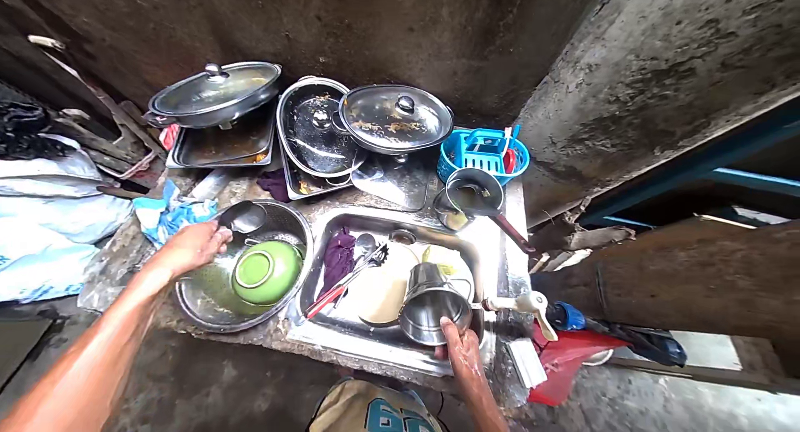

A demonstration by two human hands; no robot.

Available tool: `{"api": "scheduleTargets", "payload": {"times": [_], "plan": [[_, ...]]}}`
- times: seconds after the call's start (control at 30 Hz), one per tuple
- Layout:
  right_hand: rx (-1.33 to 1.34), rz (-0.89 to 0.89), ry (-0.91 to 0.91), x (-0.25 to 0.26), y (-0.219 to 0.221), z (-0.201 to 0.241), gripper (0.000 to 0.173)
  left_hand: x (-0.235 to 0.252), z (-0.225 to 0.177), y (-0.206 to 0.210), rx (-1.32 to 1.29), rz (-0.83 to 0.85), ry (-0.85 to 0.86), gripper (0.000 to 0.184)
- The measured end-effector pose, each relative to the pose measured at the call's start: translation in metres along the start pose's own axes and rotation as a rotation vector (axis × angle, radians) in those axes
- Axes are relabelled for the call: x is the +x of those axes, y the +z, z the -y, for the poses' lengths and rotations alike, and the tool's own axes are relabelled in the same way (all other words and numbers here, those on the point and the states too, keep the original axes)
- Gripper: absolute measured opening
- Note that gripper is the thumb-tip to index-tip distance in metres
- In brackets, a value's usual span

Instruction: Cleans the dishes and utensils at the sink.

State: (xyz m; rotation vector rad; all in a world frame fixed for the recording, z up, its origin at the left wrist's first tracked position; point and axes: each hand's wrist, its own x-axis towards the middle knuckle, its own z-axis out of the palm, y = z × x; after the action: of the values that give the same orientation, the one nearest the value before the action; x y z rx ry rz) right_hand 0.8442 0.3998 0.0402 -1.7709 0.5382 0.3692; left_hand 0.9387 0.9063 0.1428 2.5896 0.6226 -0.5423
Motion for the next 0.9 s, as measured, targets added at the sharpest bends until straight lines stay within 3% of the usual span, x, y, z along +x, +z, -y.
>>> {"api": "scheduleTargets", "payload": {"times": [0.1,0.2,0.3,0.43,0.6,0.77,0.9], "plan": [[0.035,0.068,0.083,-0.008,-0.010,-0.007,0.036,-0.050,-0.049,0.014,-0.121,-0.131,0.250,0.047],[0.096,0.093,0.128,-0.011,-0.016,-0.011,0.035,-0.078,-0.115,0.082,-0.147,0.084,0.336,0.046],[0.157,0.120,0.170,-0.011,-0.020,-0.011,0.041,-0.064,-0.157,0.159,0.089,0.224,0.320,0.041],[0.185,0.086,0.267,-0.012,-0.041,-0.010,0.044,-0.019,-0.168,0.226,0.333,0.167,0.205,0.040],[0.227,0.036,0.331,-0.002,-0.063,-0.012,0.045,-0.001,-0.160,0.237,0.423,0.191,0.191,0.047],[0.270,0.050,0.352,0.006,-0.061,-0.011,0.043,0.008,-0.145,0.226,-0.082,0.444,0.325,0.036],[0.248,0.065,0.349,0.009,-0.058,-0.011,0.042,-0.021,-0.141,0.218,-0.658,0.558,0.275,0.020]]}}
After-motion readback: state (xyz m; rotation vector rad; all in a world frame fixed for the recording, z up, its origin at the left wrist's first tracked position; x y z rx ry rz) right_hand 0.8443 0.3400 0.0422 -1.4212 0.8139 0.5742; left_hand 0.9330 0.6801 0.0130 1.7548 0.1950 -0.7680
